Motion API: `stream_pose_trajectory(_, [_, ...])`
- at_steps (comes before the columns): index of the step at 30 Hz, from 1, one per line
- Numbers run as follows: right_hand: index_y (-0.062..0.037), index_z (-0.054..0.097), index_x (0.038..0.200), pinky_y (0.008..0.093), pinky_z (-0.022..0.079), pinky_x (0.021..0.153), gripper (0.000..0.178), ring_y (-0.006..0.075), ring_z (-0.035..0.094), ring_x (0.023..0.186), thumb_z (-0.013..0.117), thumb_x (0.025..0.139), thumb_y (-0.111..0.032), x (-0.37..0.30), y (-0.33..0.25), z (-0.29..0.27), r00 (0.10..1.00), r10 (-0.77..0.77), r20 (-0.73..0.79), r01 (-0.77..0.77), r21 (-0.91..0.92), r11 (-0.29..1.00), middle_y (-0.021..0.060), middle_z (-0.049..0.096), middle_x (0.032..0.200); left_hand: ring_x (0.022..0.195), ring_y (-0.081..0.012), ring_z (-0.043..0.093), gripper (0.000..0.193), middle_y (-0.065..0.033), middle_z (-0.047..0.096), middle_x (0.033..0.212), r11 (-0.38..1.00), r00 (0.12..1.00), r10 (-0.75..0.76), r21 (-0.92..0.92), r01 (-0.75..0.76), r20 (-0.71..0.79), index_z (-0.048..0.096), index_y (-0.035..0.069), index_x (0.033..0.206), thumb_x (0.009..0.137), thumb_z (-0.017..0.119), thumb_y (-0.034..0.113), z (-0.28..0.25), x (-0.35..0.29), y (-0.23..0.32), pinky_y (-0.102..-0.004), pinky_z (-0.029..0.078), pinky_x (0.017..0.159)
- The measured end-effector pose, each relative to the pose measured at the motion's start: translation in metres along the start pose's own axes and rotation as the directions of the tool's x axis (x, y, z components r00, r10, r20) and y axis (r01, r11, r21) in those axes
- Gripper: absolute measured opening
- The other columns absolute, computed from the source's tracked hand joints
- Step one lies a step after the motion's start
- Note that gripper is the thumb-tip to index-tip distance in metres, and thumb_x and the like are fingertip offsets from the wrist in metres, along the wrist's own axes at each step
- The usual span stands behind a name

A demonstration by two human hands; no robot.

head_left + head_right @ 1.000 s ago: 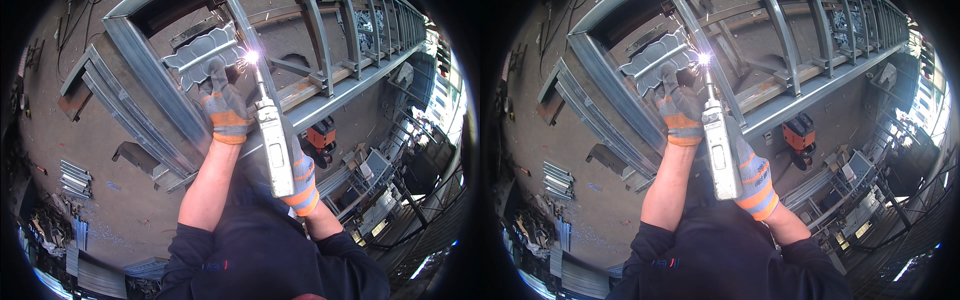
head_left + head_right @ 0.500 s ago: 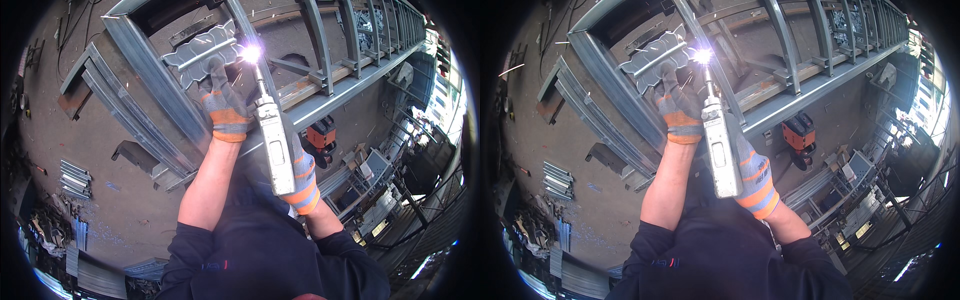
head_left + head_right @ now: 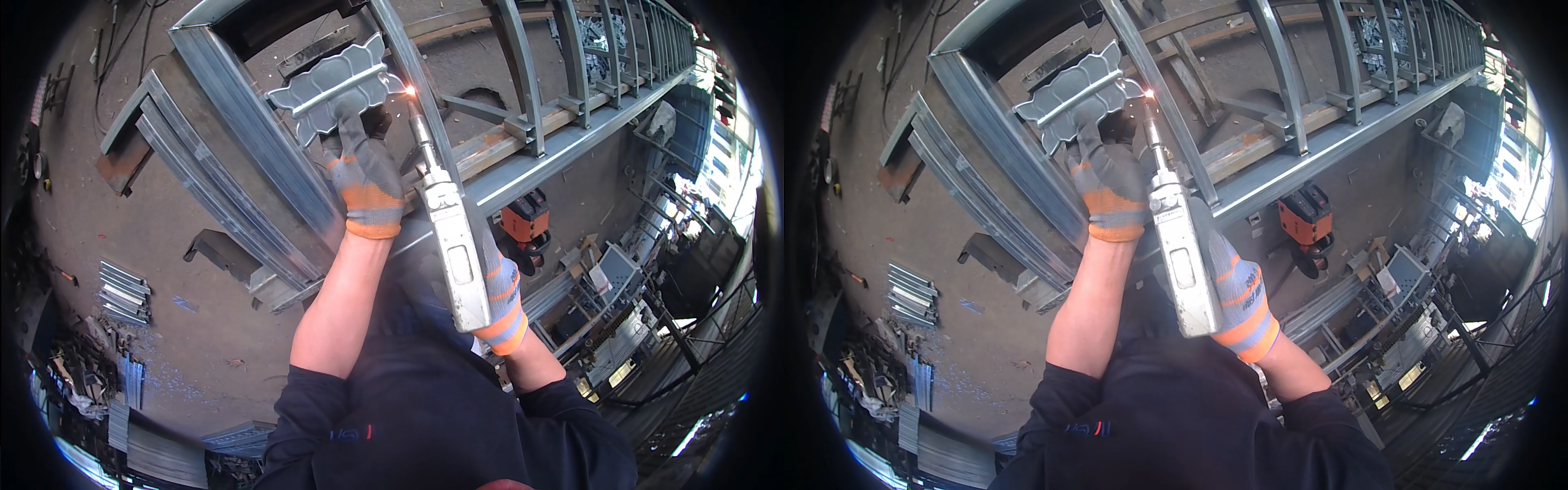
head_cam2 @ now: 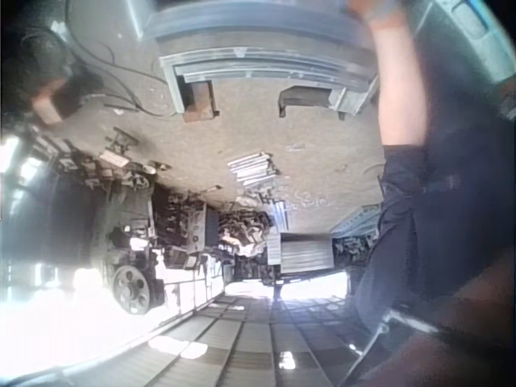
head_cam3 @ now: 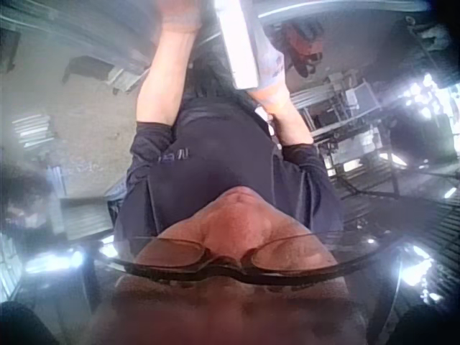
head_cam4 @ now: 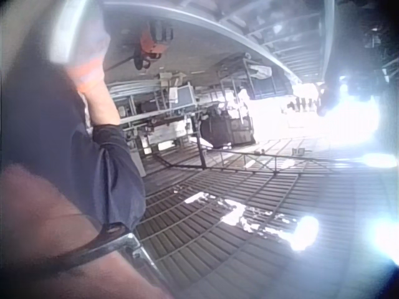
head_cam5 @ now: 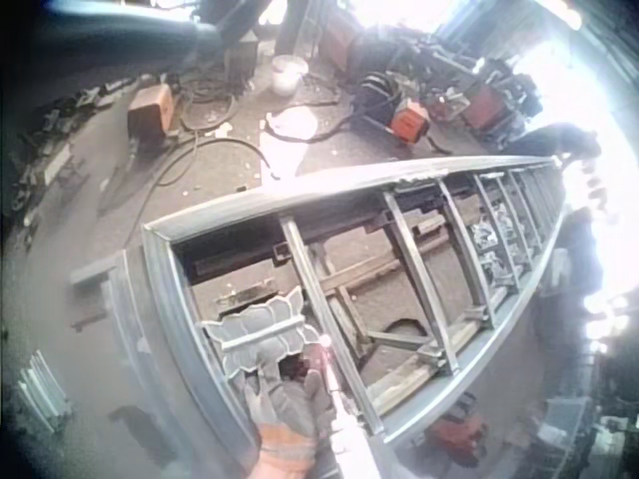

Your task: The person welds a metal frame using a handheld welding torch, moving along the frame to join metal pieces. The person repositions the frame and continues welding different sections while wearing protective gloves.

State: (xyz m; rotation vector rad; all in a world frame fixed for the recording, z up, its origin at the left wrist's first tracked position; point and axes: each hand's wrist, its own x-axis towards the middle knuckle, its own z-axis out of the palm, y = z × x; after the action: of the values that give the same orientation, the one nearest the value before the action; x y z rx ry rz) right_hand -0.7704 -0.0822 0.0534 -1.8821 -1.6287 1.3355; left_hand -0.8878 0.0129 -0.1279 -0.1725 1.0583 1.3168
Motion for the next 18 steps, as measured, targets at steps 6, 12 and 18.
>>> stream_pose_trajectory(6, [-0.0026,0.064,0.14,0.0353,0.059,0.084,0.058,0.0325,0.076,0.102,0.084,0.086,-0.009,0.013,-0.005,-0.024,0.989,-0.106,0.107,0.095,0.103,0.99,0.0146,0.074,0.121,0.122,-0.0232,0.064,0.058,-0.0132,0.063,0.135,0.919,0.988,0.081,0.375,-0.124,0.128,0.05,0.002,0.151,0.118,0.034,0.046,0.019,-0.039,0.019,-0.0409,0.052,0.109])
stream_pose_trajectory(12, [-0.0012,0.063,0.141,0.0381,0.059,0.086,0.061,0.0357,0.075,0.101,0.086,0.085,-0.008,0.061,-0.004,-0.036,0.963,-0.242,0.122,0.208,0.239,0.948,0.0184,0.071,0.131,0.123,-0.0234,0.066,0.056,-0.0156,0.064,0.136,0.575,0.95,0.203,0.757,-0.312,0.237,0.049,-0.004,0.147,0.119,0.031,0.041,0.038,-0.063,0.048,-0.0357,0.054,0.104])
stream_pose_trajectory(18, [-0.0004,0.058,0.148,0.041,0.058,0.095,0.068,0.04,0.072,0.113,0.085,0.087,-0.015,0.098,0.005,-0.046,0.931,-0.337,0.139,0.279,0.324,0.904,0.0224,0.065,0.143,0.122,-0.0268,0.067,0.045,-0.0164,0.065,0.138,0.962,0.973,-0.059,0.274,-0.004,0.222,0.049,0.001,0.144,0.116,0.047,0.036,0.019,-0.055,0.041,-0.0395,0.055,0.106])
